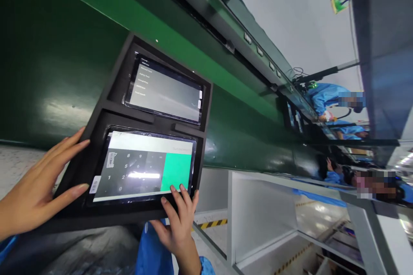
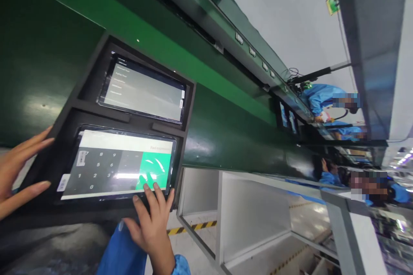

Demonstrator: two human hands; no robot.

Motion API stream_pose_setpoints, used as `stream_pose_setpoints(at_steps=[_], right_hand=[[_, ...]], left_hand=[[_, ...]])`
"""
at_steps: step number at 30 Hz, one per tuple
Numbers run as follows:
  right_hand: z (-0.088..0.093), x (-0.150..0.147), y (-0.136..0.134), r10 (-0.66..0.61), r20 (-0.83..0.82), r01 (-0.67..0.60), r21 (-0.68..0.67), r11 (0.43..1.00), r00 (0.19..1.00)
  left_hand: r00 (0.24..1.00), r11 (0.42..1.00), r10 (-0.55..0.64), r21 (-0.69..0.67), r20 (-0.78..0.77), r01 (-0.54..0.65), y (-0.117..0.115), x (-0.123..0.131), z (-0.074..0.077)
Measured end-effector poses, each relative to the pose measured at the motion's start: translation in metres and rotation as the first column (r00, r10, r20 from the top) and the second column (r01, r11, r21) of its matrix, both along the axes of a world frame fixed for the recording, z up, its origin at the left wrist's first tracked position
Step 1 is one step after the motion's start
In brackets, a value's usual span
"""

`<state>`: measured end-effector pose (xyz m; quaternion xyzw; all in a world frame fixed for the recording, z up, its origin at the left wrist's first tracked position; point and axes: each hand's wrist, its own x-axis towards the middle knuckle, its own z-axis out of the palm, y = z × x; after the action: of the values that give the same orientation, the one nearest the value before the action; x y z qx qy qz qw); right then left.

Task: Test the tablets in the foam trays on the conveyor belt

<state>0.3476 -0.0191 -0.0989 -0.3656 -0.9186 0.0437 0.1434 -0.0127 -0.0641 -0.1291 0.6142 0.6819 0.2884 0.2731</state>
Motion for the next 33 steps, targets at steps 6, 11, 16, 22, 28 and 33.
stream_pose_setpoints(at_steps=[6,11,16,22,28,33], right_hand=[[-0.002,-0.018,0.060,-0.033,-0.069,0.035,0.035,0.999,0.997],[0.007,-0.034,0.100,-0.018,-0.229,0.019,0.004,1.000,0.973],[0.009,-0.037,0.112,-0.068,-0.351,0.080,0.022,0.997,0.934],[-0.002,-0.030,0.113,-0.019,-0.305,0.070,0.158,0.985,0.952],[0.012,-0.039,0.118,-0.126,-0.331,0.151,0.050,0.987,0.935],[0.027,-0.081,0.124,-0.161,-0.288,0.135,-0.108,0.985,0.944]], left_hand=[[0.996,0.973,0.059,0.225,-0.061,-0.044,0.095,-0.015,0.015],[0.995,0.944,0.055,0.329,-0.080,-0.026,0.202,-0.046,0.017],[0.995,0.940,0.092,0.334,-0.039,-0.074,0.315,-0.058,0.009],[0.999,0.961,0.050,0.275,-0.021,-0.043,0.366,-0.063,0.009],[1.000,0.960,0.000,0.281,-0.006,0.002,0.361,-0.066,0.010],[0.999,0.941,0.027,0.338,0.021,-0.033,0.359,-0.069,0.008]])
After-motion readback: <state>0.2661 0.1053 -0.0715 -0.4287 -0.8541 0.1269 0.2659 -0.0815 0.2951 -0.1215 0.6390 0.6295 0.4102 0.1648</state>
